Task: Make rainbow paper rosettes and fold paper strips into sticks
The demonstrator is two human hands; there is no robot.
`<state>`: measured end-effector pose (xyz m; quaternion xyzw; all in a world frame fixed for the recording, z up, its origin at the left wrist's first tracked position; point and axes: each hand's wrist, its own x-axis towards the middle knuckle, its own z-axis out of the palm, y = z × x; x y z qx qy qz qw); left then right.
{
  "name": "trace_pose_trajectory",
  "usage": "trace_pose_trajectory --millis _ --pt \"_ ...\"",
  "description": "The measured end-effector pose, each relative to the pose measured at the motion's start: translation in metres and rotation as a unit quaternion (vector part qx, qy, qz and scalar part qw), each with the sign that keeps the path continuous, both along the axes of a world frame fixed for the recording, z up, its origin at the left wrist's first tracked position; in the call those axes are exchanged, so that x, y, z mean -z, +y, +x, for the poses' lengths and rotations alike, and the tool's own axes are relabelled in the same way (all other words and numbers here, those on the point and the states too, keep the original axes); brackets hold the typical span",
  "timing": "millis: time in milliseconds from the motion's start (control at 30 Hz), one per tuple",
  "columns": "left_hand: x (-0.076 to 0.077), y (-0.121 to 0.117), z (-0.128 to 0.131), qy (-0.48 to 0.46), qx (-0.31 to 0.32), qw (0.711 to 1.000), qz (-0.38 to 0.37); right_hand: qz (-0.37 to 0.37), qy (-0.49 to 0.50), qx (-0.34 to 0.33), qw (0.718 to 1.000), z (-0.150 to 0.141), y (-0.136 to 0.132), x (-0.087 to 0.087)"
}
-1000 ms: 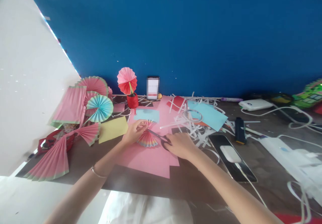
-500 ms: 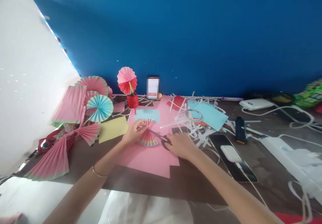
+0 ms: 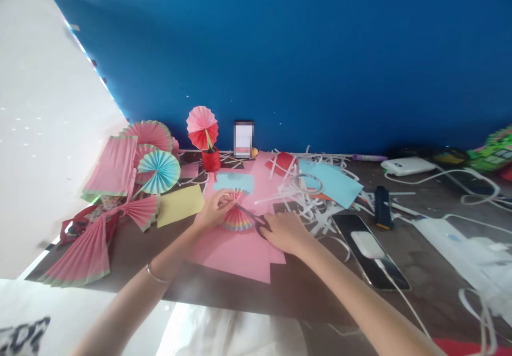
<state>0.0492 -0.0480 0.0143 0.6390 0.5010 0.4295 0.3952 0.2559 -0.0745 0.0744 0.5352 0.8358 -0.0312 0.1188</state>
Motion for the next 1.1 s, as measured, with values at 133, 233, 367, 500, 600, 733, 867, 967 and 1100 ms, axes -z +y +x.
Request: trace_pose_trajectory --millis 133,233,367,500,600,733,867,967,1100 --pt "-0.001 -0.001 0.001 -0.009 0.001 1.0 0.013 0.002 0.002 0.031 1.0 -0.009 -0.007 0.005" --pt "-0.002 0.001 0.001 -0.025 0.005 0.999 0.022 -0.006 0.007 0.046 0.999 -0.017 -0.011 0.005" --pt "0.0 0.004 0.0 -0.049 0.004 0.999 0.01 -0.006 0.011 0.048 0.999 -0.023 -0.014 0.001" --pt "0.001 0.004 0.0 -0.054 0.008 0.999 -0.003 -0.001 0.013 0.047 0.999 -0.025 -0.012 0.0" --pt "0.0 0.003 0.0 -0.05 0.005 0.999 -0.005 0.013 0.016 0.045 0.999 -0.024 -0.01 0.003" --pt "0.0 0.003 0.001 -0.06 0.009 0.998 -0.011 0.014 0.011 0.042 0.999 -0.022 -0.009 0.005" --pt "0.001 0.004 0.001 -0.058 0.009 0.998 -0.01 0.02 0.008 0.034 0.999 -0.021 -0.01 0.005" --pt "0.001 0.004 0.0 -0.047 0.012 0.999 -0.011 0.032 0.006 0.03 0.999 -0.021 -0.01 0.006" --pt "0.0 0.003 0.0 -0.038 0.005 0.999 -0.01 0.032 0.003 0.027 0.999 -0.02 -0.009 0.006"
